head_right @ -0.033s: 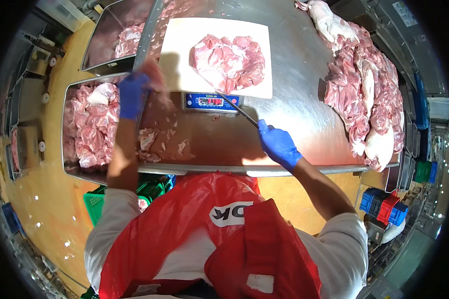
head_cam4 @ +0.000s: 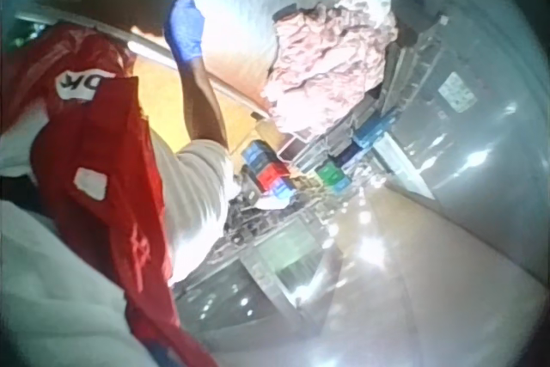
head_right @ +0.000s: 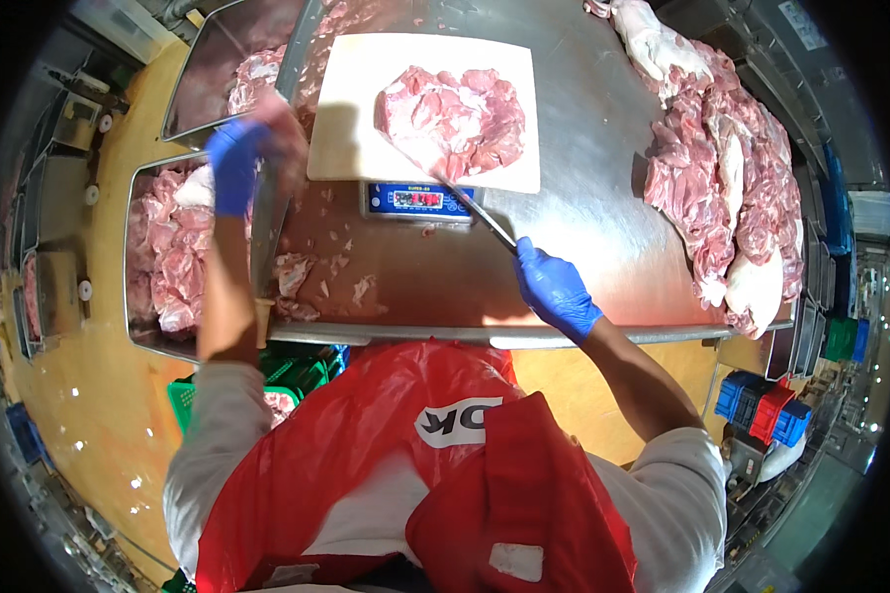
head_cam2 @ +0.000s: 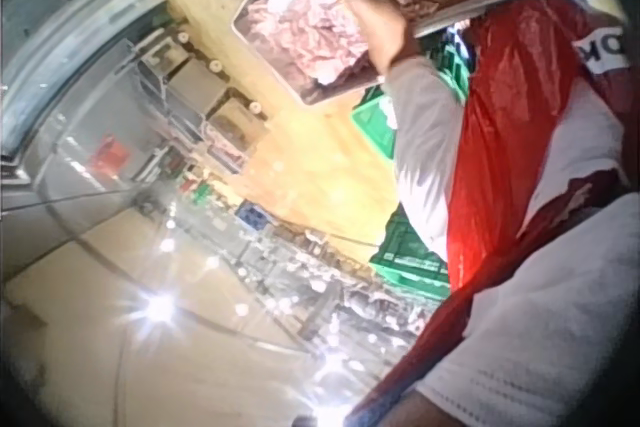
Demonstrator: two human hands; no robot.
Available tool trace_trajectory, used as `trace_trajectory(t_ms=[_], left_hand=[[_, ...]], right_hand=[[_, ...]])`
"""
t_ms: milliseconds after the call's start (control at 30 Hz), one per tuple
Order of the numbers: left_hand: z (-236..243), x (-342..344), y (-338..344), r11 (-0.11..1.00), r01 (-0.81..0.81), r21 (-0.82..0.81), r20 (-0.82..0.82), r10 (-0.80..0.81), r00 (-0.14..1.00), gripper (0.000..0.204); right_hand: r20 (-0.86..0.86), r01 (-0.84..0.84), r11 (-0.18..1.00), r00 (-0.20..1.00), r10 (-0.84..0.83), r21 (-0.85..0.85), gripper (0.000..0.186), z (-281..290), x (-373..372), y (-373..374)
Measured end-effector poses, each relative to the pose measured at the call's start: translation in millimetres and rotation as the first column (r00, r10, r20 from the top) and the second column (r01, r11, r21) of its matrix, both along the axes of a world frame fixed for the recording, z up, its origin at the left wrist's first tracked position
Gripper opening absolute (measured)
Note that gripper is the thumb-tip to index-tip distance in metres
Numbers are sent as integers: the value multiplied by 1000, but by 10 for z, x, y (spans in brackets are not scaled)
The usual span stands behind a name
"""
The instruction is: The person cuts large pieces of raw meat into smaller portions using a knife on a cutting board. They repeatedly weigh the portions on a digital scale, trim excess fat, and place the cut pieces into metal trays and green crates.
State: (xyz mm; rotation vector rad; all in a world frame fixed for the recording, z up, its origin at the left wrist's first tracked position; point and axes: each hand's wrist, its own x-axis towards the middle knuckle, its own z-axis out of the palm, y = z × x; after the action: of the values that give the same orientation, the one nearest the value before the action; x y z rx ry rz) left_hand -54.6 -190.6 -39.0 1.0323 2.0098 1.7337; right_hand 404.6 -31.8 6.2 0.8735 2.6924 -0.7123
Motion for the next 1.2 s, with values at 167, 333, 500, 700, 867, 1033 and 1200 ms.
trace_trajectory(t_ms=[167,333,500,700,867,1033,1200], left_hand=[[776,-1284,366,954,-288,-86,57,293,954,24],[362,96,1269,952,111,-286,-311,-202,929,66],[-131,1213,1514,965,196,-175,-8,-200,980,78],[-275,639,1812,867,460,190,484,-490,725,58],[-166,479,1628,921,388,-32,144,-379,914,59],[320,1478,1379,992,126,-1,-615,-101,782,56],[273,1413,1304,989,101,-105,-526,-142,839,43]], right_hand=[[-558,264,940,757,-341,-217,16,-199,-136,88],[-492,182,545,268,-828,-819,23,-522,-536,967],[-389,44,420,301,-871,-906,41,-317,-1070,983],[-573,185,729,504,-647,-660,32,45,-1703,609],[-644,140,796,514,-566,-588,32,103,-1731,572],[-400,-68,412,424,-812,-908,27,-135,-1560,626],[-250,-165,197,420,-872,-966,21,-63,-1369,720]])
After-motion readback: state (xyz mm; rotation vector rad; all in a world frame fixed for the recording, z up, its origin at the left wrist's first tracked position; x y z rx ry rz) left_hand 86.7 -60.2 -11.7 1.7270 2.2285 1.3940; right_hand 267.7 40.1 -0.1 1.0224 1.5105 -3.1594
